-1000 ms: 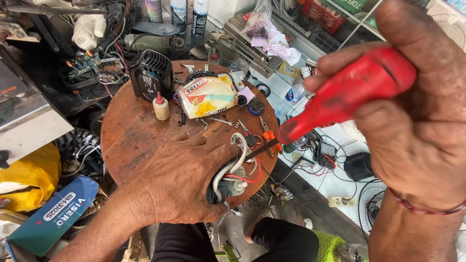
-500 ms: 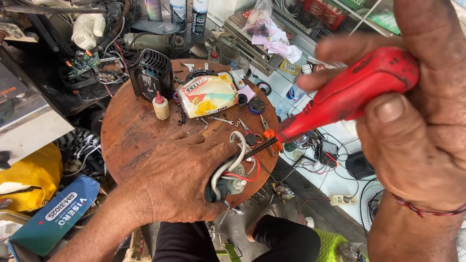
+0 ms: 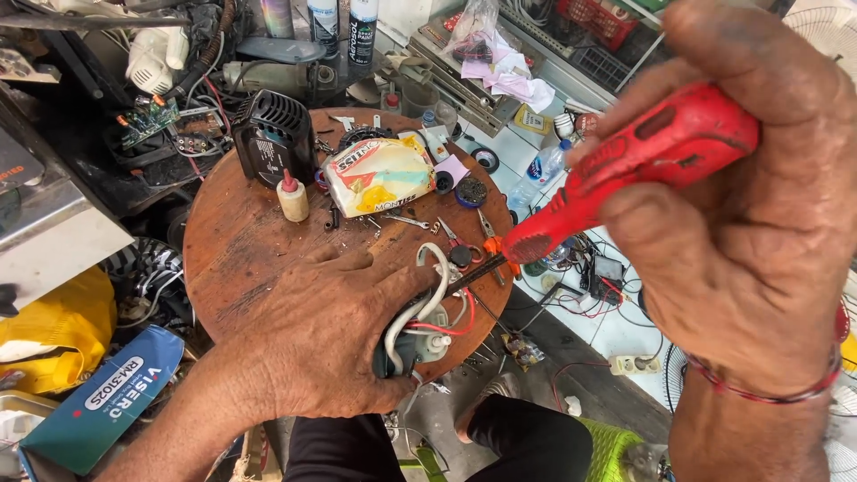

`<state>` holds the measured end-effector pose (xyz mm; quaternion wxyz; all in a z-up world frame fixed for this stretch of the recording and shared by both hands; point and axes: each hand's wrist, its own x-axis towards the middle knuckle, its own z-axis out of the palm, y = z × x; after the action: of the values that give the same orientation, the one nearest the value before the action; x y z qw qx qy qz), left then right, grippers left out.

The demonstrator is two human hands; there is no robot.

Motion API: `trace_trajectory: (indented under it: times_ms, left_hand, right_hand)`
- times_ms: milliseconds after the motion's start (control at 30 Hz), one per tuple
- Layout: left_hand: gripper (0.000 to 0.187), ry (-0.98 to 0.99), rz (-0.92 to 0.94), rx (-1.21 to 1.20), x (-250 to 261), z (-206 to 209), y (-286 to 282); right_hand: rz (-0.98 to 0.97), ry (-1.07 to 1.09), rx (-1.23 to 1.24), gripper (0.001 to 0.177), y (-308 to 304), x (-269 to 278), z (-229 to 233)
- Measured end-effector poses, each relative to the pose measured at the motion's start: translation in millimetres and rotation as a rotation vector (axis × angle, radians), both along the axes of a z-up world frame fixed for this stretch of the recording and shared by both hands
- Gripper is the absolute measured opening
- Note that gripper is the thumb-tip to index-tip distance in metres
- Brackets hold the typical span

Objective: The person secures a small electrical component in a bench vise and uses a screwdriver to tighten a screw on its side. They then remove the component from the vise and use a red test pen to check the electrical connections on the wires.

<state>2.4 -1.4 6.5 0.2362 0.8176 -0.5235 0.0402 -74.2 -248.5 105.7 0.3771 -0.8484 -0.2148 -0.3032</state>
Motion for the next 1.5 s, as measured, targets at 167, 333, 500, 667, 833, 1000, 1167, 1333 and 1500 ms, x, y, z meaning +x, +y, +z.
trace_trajectory:
  times_ms: [167,333,500,667,833,1000,1167,1333,1500]
  left_hand:
    - [0.086,-0.017,0.006,-0.026,-1,0,1]
    - [0.099,-0.029,0.009,0.040,1,-1,0]
    - [0.092,-0.053,0.014,0.020,1,-4,-1]
    - [0.104,-0.017,0.002,0.036,2,-3,2]
    - [0.083,0.058,0.060,0.079,2,5,3]
    - [0.087,0.089,0.050,0.082,4,6,5]
    - [0.090,0.021,0.026,0.044,4,-2,5]
    - [0.088,0.075,0.041,0.069,2,4,5]
    - [0.097,0.098,0.072,0.095,6,2,15]
  right_hand:
    - [0.022,0.175,0.071,0.081,0,3,2]
    - [0.226,0.124,0.063,0.059,-5,0,6]
    - [0.126,0.021,0.052,0.070,-3,11,-4]
    - [0.174,0.098,0.121,0.075,-1,1,-5]
    - [0.030,-0.087,-0.064,0.070,2,10,-5]
    - [-0.083,-0.007,0.002,0.058,-23,10,-4]
    - [-0.239,0.093,0.082,0.042,-27,6,-9]
    - [-0.448,0.227,0.198,0.023,-26,4,-16]
    - [-0.588,0.326,0.306,0.019,-49,12,-16]
